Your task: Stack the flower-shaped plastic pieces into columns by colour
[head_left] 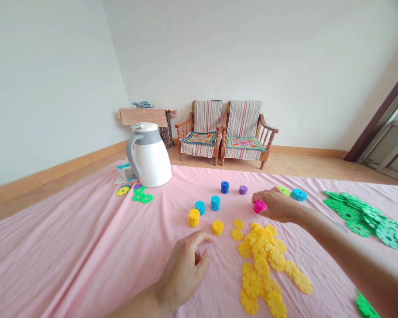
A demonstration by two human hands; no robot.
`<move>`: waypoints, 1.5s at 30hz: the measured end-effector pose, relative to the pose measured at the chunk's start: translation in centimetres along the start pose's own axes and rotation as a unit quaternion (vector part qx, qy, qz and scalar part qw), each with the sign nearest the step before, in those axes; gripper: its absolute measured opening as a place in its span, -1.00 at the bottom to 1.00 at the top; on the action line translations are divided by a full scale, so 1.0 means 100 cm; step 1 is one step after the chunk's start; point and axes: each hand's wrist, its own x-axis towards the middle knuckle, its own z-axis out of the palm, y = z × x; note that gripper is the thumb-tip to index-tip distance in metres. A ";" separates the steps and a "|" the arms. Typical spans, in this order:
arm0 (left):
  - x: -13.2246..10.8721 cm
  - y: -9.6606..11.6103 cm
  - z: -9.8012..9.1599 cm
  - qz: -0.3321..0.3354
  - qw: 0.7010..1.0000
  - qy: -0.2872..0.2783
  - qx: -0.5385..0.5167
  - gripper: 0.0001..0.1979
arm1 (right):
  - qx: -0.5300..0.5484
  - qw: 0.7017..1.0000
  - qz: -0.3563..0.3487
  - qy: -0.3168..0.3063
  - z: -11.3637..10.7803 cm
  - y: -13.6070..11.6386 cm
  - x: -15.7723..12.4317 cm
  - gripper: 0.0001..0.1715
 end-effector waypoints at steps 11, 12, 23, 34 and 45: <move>0.000 0.001 0.000 -0.002 1.000 0.001 -0.007 -0.75 | 0.078 0.982 0.070 0.160 -0.003 -0.016 -0.028 -0.77; 0.000 0.001 -0.001 0.000 1.000 0.002 -0.008 -0.74 | 0.099 0.976 0.084 0.174 0.001 -0.020 -0.034 -0.79; 0.001 -0.003 0.002 0.008 1.000 -0.004 -0.010 -0.72 | 0.180 0.970 0.057 0.154 0.037 -0.089 -0.089 -0.79; -0.008 0.047 0.007 0.081 0.987 -0.118 0.070 -0.85 | 0.207 0.927 0.167 0.264 0.038 -0.058 -0.092 -0.74; -0.001 0.055 0.038 0.055 0.988 -0.130 0.063 -0.78 | 0.221 0.927 0.189 0.238 0.031 -0.063 -0.092 -0.67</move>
